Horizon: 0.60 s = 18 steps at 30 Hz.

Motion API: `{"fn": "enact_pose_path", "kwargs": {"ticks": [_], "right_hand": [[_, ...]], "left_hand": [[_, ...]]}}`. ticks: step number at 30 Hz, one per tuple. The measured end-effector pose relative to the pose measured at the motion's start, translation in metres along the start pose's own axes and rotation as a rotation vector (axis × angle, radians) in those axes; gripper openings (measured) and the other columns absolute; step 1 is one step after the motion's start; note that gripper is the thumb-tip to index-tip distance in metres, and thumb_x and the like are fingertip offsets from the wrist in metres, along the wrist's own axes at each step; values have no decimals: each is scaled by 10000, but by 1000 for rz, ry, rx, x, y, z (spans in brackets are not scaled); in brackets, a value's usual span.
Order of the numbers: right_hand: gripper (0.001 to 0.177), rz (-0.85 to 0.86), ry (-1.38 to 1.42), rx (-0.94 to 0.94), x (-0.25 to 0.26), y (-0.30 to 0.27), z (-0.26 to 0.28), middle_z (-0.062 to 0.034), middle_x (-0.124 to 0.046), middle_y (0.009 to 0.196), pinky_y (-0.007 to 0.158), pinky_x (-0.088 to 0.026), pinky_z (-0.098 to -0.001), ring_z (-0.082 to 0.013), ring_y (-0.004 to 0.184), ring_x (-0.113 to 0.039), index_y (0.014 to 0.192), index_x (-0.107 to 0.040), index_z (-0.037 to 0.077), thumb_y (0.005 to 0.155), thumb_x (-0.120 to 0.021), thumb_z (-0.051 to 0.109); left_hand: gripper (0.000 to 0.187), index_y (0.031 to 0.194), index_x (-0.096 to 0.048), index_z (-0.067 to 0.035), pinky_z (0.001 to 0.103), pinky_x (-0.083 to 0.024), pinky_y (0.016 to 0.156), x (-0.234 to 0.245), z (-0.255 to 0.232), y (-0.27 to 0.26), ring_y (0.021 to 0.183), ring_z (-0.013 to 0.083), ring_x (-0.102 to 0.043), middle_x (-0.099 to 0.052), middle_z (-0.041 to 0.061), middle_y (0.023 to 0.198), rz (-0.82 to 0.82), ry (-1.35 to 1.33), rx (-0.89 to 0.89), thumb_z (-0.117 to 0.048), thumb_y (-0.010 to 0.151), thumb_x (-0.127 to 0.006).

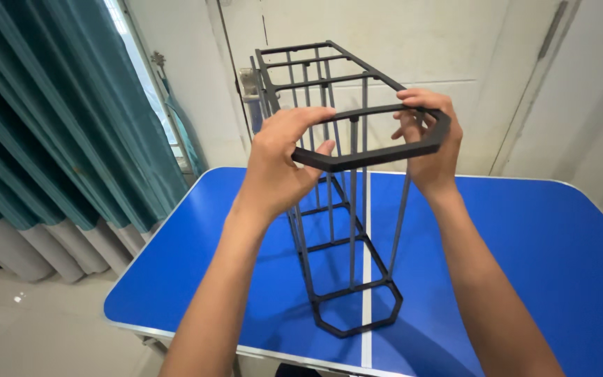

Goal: The person assembles a metal rack by inserting vertical rods into a black plastic frame and then attaching a second frame on top. The person works on a blue table, handling rods and frames by hand to complete the structure.

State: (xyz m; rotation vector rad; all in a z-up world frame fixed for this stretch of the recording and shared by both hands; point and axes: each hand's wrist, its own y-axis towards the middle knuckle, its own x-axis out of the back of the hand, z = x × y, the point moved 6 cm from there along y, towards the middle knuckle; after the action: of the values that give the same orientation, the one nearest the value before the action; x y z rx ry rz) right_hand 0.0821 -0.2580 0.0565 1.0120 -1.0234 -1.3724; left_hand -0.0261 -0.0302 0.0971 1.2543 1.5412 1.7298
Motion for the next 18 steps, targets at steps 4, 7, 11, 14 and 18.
{"fn": "enact_pose_path", "kwargs": {"ticks": [4,7,11,14,18], "right_hand": [[214,20,53,26,-1,-5,-1,-185,-559,1367,733,-619,-309,-188,984,-677,1281,-470,24,1104,-571,-38],[261,62,32,45,1,-8,-4,-190,-529,1353,722,-618,-308,-194,949,-676,1318,-427,33,1106,-562,-36],[253,56,-10,11,9,-11,-13,-198,-530,1346,685,-616,-312,-203,864,-690,1324,-404,52,1142,-570,-2],[181,12,-33,9,21,-15,-11,-203,-558,1326,690,-622,-322,-218,826,-702,1289,-410,50,1182,-554,27],[203,-19,-92,32,31,-22,-11,-188,-552,1268,696,-630,-347,-248,835,-694,1279,-406,58,1199,-588,20]], "left_hand": [[431,1318,-622,-74,379,-534,1094,2,1,-12,1268,312,-650,-669,113,1314,-69,-109,0,-28,913,-764],[528,1374,-568,-70,393,-498,1165,4,3,-22,1352,318,-601,-615,116,1415,-88,-167,-24,1,879,-737],[561,1387,-556,-76,398,-437,1186,6,9,-29,1345,304,-567,-596,107,1447,-64,-146,-67,9,861,-729],[550,1390,-560,-70,429,-419,1205,3,13,-27,1326,303,-587,-617,98,1417,-12,-206,-84,-18,872,-738],[432,1312,-600,-83,421,-444,1171,-3,14,-30,1277,285,-608,-631,80,1295,-48,-190,-85,-50,904,-738]]}}
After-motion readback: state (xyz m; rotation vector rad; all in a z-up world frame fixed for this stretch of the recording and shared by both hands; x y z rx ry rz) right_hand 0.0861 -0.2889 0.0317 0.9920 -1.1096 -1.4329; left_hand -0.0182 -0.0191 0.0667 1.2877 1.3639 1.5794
